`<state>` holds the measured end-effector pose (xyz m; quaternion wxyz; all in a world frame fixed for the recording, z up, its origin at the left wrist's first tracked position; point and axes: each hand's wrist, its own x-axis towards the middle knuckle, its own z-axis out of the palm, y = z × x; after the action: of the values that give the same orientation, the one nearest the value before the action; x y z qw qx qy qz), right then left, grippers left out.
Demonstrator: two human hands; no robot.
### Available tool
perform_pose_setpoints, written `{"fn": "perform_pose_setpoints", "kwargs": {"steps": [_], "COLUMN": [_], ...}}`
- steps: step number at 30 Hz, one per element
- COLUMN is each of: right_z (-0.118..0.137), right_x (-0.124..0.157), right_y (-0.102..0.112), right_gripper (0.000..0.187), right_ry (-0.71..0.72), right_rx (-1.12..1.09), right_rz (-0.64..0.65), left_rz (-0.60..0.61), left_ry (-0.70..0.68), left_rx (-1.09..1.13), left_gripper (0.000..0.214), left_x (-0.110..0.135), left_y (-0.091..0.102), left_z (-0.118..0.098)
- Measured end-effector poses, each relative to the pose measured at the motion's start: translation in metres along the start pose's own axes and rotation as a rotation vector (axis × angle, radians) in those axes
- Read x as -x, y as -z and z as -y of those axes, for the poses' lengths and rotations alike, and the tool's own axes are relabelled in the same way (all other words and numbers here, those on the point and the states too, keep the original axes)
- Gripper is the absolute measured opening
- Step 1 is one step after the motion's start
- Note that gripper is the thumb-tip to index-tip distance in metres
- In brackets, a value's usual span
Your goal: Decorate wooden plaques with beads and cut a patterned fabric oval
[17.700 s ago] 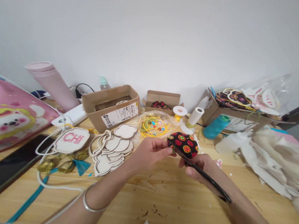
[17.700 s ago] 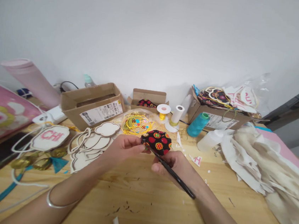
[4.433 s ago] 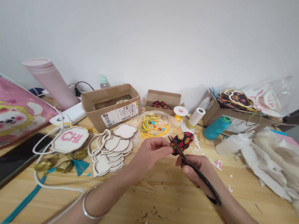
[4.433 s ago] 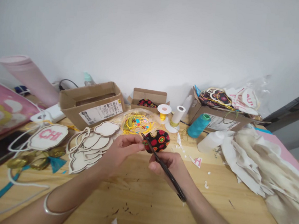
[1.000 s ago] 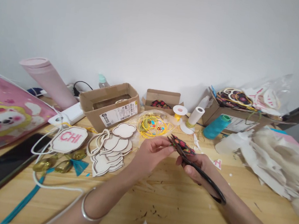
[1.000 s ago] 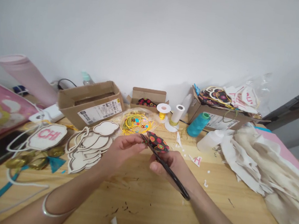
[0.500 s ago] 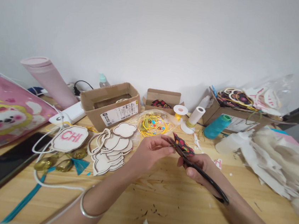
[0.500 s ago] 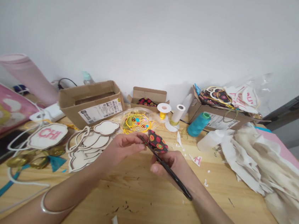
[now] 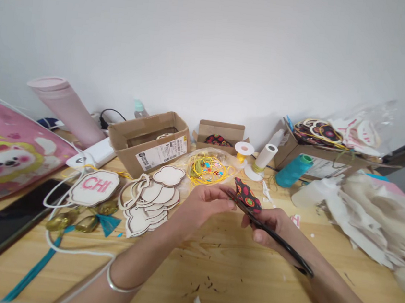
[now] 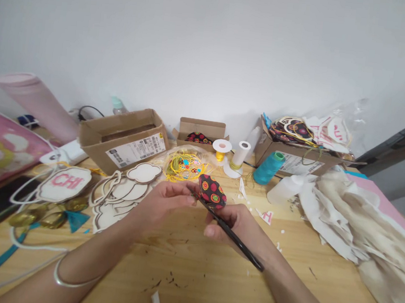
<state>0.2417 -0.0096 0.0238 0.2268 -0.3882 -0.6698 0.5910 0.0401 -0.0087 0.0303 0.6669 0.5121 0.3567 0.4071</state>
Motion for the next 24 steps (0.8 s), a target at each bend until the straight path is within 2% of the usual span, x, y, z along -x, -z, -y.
{"fn": "perform_pose_setpoints", "kwargs": {"steps": [13, 20, 24], "right_z": [0.0005, 0.0004, -0.001], "right_x": [0.0012, 0.0001, -0.0001], "right_y": [0.0014, 0.001, 0.0023], "right_gripper": [0.056, 0.055, 0.055], "right_ry": [-0.014, 0.004, 0.008], "right_rx": [0.009, -0.009, 0.002], "right_rz": [0.003, 0.0, -0.014], "left_rz": [-0.03, -0.044, -0.041], "left_ry": [0.104, 0.097, 0.005], "left_rx": [0.076, 0.044, -0.004], "left_gripper": [0.012, 0.013, 0.013], "left_x": [0.0, 0.0003, 0.0001], "left_y": [-0.0016, -0.0011, -0.0017], "left_z": [-0.0026, -0.0004, -0.0025]}}
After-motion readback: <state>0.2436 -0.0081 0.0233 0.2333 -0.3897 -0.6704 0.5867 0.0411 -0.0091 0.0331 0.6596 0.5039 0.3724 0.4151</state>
